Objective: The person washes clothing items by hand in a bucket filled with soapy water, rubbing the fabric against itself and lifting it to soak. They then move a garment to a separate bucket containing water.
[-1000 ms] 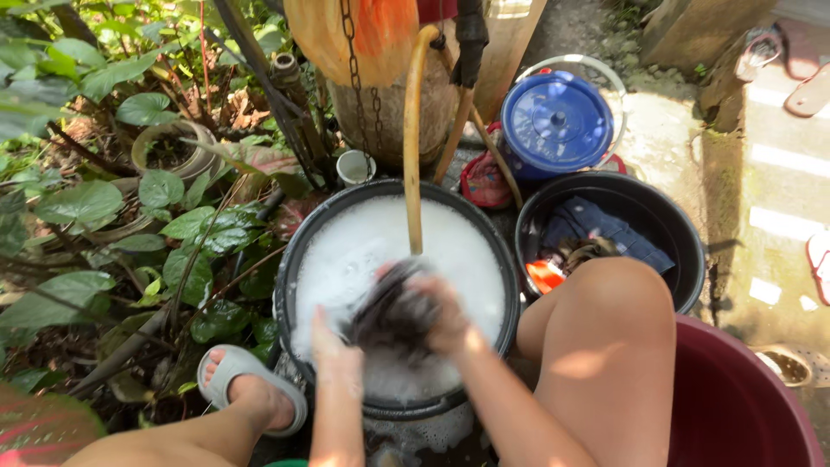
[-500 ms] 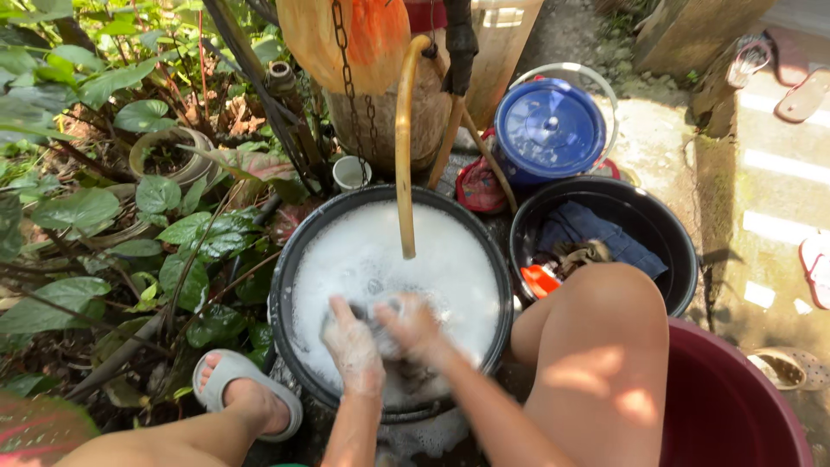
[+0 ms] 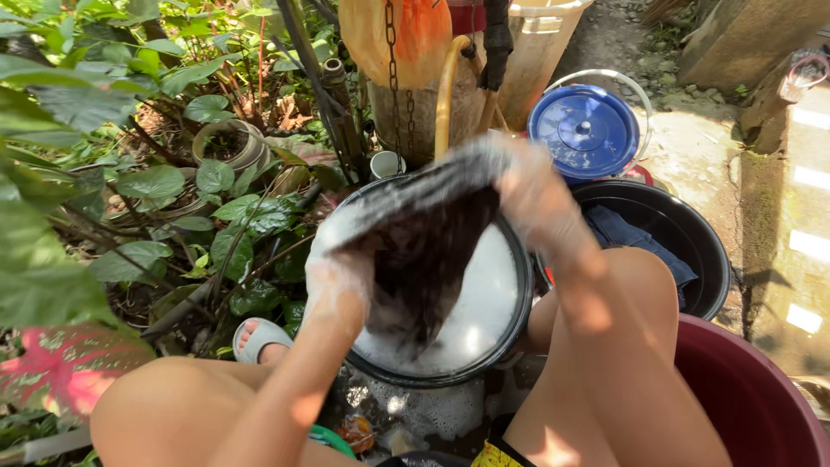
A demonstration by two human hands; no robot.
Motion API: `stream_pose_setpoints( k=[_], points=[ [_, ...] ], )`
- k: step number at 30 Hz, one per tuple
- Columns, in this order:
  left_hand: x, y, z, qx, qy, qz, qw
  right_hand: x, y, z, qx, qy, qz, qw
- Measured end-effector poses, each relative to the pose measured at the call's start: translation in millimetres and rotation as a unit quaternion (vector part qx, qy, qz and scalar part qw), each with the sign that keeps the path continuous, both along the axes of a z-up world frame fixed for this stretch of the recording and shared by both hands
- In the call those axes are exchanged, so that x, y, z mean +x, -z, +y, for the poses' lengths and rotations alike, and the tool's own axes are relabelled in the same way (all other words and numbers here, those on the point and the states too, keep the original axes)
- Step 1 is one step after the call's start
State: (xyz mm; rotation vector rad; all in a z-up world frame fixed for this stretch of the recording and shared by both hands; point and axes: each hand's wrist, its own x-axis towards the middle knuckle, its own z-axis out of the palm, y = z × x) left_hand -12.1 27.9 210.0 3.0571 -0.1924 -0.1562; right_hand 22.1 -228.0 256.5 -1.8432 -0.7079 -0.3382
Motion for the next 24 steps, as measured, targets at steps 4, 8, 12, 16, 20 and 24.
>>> stream_pose_setpoints(
  k=[4, 8, 12, 16, 20, 24],
  points=[
    [16.9, -20.7, 9.1, 0.44, 0.171, -0.028, 0.881, 15.7, -39.6, -11.1, 0.102, -0.053, 0.001, 0.993],
    [46.9, -77.8, 23.5, 0.45, 0.12, -0.159, 0.87, 30.5, -44.9, -45.7, 0.139, 0.018, 0.034, 0.989],
    [46.3, -114.1, 7.3, 0.385, 0.119, -0.255, 0.879, 44.3, -26.5, -96.4, 0.165, 0.116, 0.096, 0.975],
    [48.7, -111.3, -12.6, 0.239, 0.121, -0.282, 0.921, 36.8, 1.3, -127.2, 0.19, 0.184, 0.164, 0.95],
    [41.6, -63.7, -19.3, 0.242, 0.141, -0.138, 0.95, -4.4, 46.0, -92.2, -0.019, 0.256, 0.184, 0.949],
    [43.2, -4.3, -11.4, 0.207, 0.124, -0.058, 0.969, -21.0, 122.9, -11.3, -0.024, 0.166, 0.069, 0.983]
  ],
)
